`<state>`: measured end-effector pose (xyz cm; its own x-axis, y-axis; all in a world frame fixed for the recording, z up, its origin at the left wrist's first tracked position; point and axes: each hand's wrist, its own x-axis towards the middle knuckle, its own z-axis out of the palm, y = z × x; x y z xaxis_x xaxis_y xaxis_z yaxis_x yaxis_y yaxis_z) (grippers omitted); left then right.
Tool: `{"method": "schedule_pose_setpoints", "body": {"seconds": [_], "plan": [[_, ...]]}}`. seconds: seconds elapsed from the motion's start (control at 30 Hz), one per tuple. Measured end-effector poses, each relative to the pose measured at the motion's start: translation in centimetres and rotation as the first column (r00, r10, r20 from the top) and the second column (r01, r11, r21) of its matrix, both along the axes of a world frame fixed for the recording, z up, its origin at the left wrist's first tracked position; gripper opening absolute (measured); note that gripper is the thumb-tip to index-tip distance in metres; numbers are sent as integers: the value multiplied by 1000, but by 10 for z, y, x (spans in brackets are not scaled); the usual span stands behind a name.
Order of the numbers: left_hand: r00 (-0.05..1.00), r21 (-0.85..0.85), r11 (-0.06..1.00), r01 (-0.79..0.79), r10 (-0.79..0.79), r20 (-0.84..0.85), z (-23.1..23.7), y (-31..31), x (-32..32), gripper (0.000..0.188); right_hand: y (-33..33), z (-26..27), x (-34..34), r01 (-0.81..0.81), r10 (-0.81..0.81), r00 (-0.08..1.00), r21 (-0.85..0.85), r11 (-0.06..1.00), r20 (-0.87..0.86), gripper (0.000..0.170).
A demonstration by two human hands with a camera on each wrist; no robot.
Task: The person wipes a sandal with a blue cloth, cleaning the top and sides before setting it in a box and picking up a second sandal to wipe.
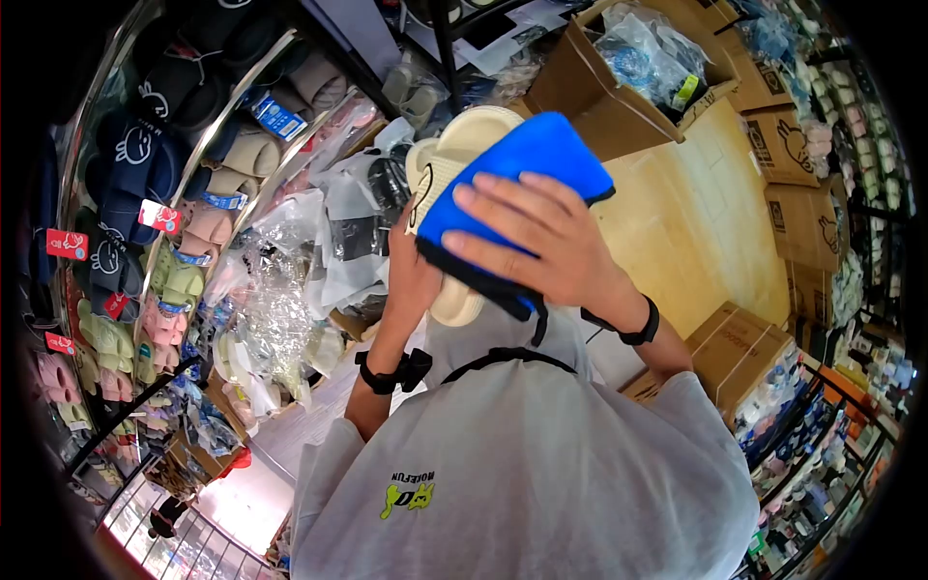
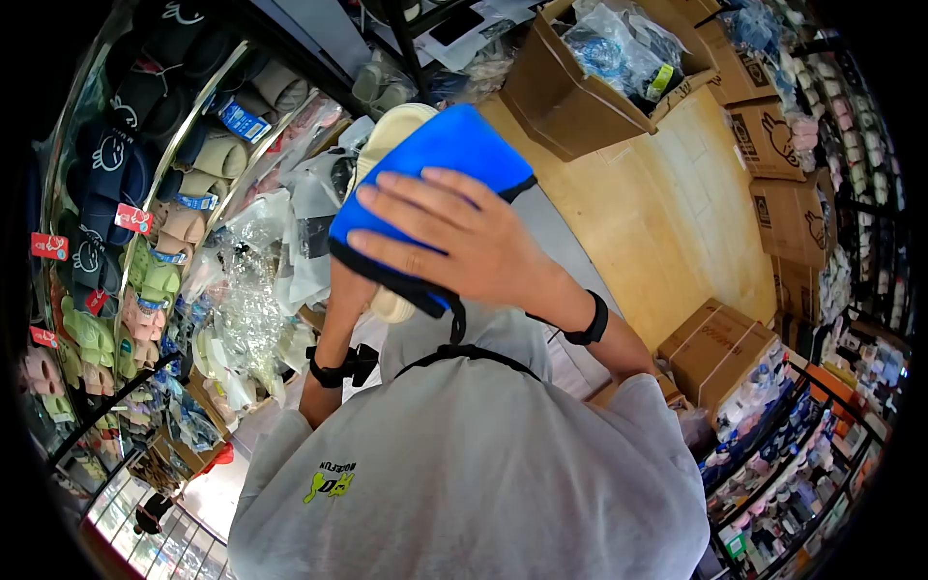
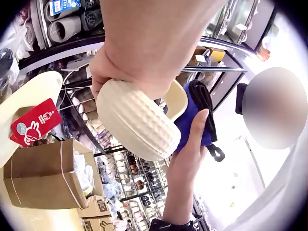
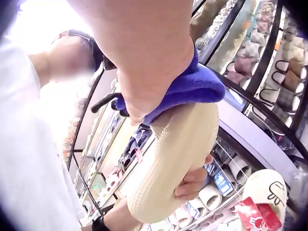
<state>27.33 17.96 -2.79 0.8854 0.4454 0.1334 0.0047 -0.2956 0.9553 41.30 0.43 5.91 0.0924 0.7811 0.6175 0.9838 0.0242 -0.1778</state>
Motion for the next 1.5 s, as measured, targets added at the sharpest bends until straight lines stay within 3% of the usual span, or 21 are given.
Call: {"method": "schedule_pose_setpoints", "body": {"seconds": [0.03,0.1,0.17,0.27,0.3,0.37,0.4,0.43,0.5,0.63,0.7,0.77,0.83,0.9,1.03,1.07,1.13,1.23,1.3,1.43,1.5], "plan": [[996,-150,988,-45,32,-87,6,-9,12,35,-8,4,14,24,-23,996,7,1000,-82,41],[992,-173,982,-78,59,-110,9,-25,27,33,-24,4,36,37,-30,987,44,998,-155,41],[991,-120,985,-127,121,-54,14,-43,44,32,-37,6,49,19,-13,991,41,999,-136,42],[996,209,973,-95,93,19,2,-58,59,42,-54,-3,60,-93,97,993,55,994,-71,42],[977,-74,978,-196,188,-98,-17,-59,66,44,-59,-6,64,-128,131,990,60,990,-50,41],[987,259,953,-158,149,51,1,-74,76,38,-70,-5,81,-137,139,989,61,989,-40,42],[989,324,937,-132,147,-19,3,-75,78,38,-74,-2,93,-91,98,990,72,993,-104,43],[976,67,977,-201,206,-71,9,-82,88,38,-77,-1,103,-45,58,984,79,996,-169,46],[959,7,975,-224,222,-179,33,-94,104,39,-79,-9,115,22,8,972,125,992,-235,56],[994,-28,995,-96,95,-58,26,-101,123,40,-91,-2,103,67,-39,966,102,993,-254,49],[1000,120,993,-22,21,8,6,-92,130,46,-94,-8,106,-34,49,984,90,995,-170,48],[994,-119,987,-106,102,-34,6,-94,140,45,-93,-7,117,-43,52,985,59,997,-164,48],[998,178,984,12,-2,-57,11,-90,148,39,-91,2,136,12,6,960,63,998,-281,51],[992,-264,962,-75,45,-118,11,-92,160,37,-89,-4,152,68,-40,951,81,994,-306,57],[997,-161,985,-62,69,41,-11,-88,175,49,-75,5,149,34,-35,977,-9,999,-210,52],[993,-74,991,114,-113,17,-13,-73,173,61,-69,1,150,5,-7,986,-15,1000,-165,53],[999,-115,993,14,-18,-34,-51,-68,169,63,-53,0,162,-39,36,997,-53,998,-61,53],[990,-247,959,-138,139,-13,12,-66,203,44,-30,13,196,-77,57,979,-99,992,-197,54],[989,-384,913,-140,108,-103,-9,-51,203,44,-14,7,206,-50,34,967,-55,997,-254,60],[991,-261,960,-103,121,54,4,-38,218,44,6,-2,221,-146,125,981,-137,980,-149,64],[983,-368,922,-123,164,82,-17,-35,229,47,16,3,235,-189,164,973,-156,969,-163,67]]}}
